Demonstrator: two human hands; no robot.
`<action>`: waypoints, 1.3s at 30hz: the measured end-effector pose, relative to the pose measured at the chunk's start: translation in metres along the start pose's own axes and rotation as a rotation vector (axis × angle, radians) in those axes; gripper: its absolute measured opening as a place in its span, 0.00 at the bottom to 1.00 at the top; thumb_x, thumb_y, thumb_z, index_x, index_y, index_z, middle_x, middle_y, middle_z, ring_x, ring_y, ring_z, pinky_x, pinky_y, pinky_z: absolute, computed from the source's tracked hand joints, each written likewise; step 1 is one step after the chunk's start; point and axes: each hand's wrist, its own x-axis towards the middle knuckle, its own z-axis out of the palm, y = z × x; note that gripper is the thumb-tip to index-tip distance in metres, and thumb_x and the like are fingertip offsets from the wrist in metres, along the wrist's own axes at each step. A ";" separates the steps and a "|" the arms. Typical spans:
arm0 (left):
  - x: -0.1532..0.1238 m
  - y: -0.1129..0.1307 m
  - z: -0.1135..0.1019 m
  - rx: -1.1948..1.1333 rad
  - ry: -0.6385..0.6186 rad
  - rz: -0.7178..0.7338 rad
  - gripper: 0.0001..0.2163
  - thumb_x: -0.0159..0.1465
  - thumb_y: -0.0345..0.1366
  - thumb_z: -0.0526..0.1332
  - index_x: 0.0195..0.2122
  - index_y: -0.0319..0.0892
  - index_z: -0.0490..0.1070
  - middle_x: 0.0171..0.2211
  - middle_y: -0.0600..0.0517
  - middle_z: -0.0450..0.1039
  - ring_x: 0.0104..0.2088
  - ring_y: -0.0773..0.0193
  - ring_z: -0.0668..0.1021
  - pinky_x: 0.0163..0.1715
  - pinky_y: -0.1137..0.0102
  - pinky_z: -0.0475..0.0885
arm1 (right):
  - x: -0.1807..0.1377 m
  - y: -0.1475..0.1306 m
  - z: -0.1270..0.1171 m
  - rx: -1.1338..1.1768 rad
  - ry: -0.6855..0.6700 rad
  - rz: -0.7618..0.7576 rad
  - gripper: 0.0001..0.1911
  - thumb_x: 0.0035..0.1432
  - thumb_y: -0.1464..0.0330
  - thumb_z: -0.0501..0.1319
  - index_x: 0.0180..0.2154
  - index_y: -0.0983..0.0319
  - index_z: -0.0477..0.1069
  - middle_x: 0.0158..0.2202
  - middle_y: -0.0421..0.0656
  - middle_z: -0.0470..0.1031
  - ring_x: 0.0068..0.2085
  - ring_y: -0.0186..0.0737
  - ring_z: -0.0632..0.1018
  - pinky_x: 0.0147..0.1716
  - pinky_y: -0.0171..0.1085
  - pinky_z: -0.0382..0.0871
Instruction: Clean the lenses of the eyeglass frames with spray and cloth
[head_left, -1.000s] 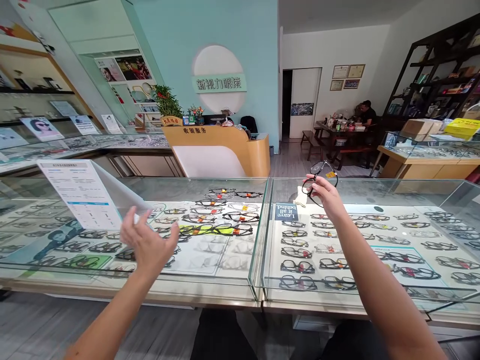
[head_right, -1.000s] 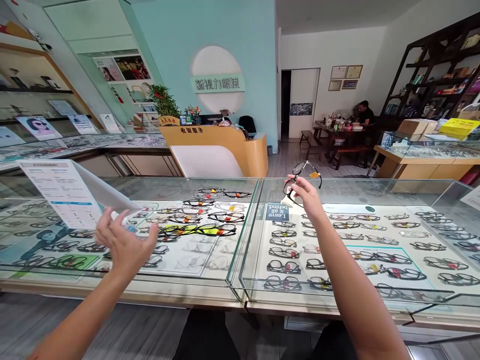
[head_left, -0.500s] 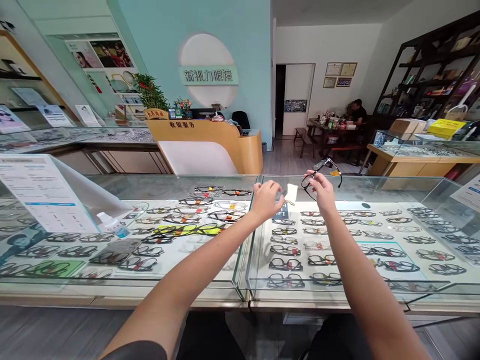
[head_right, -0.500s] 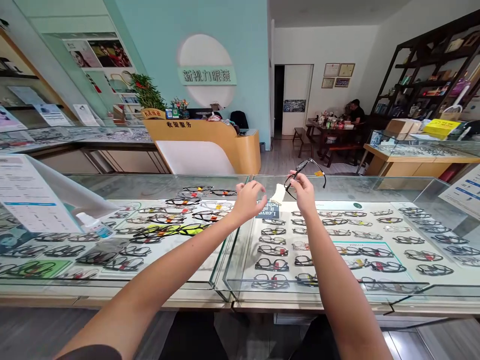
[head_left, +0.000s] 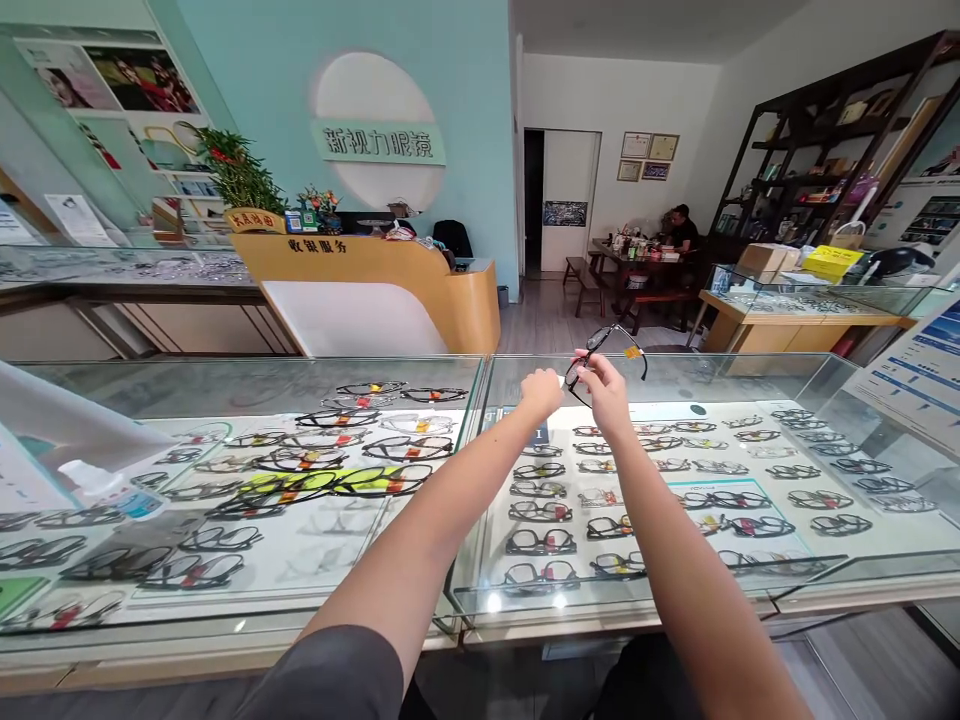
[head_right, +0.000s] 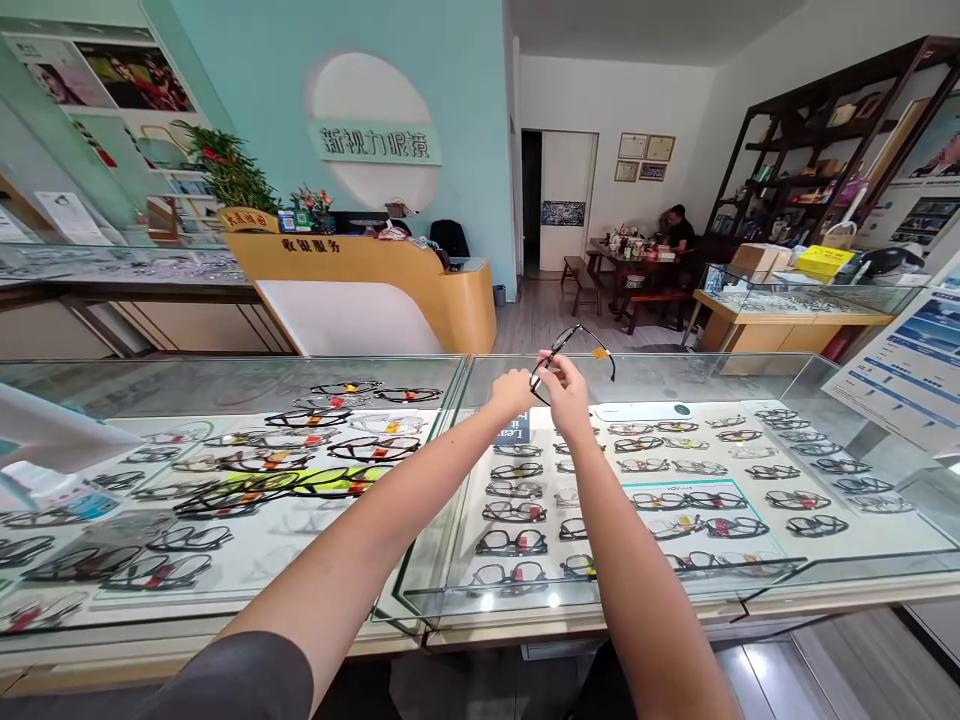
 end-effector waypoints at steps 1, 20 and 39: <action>0.004 -0.001 0.000 -0.012 -0.010 -0.011 0.17 0.71 0.38 0.63 0.57 0.33 0.75 0.55 0.31 0.78 0.58 0.42 0.81 0.56 0.57 0.75 | -0.001 -0.001 0.001 -0.004 -0.008 -0.003 0.24 0.60 0.56 0.64 0.54 0.60 0.79 0.51 0.47 0.82 0.39 0.41 0.73 0.41 0.40 0.68; -0.061 -0.111 -0.096 -0.350 0.258 0.207 0.11 0.73 0.42 0.57 0.35 0.44 0.72 0.34 0.49 0.79 0.36 0.57 0.76 0.36 0.66 0.63 | -0.015 -0.015 0.012 -0.039 -0.143 -0.004 0.21 0.62 0.57 0.64 0.53 0.57 0.80 0.54 0.45 0.83 0.42 0.43 0.74 0.46 0.43 0.67; -0.157 -0.122 -0.084 -1.350 0.298 0.034 0.19 0.61 0.51 0.67 0.29 0.45 0.61 0.25 0.58 0.61 0.27 0.67 0.64 0.29 0.72 0.60 | -0.061 -0.035 0.050 0.183 -0.607 0.155 0.17 0.67 0.59 0.65 0.54 0.55 0.82 0.53 0.45 0.83 0.43 0.44 0.76 0.46 0.42 0.69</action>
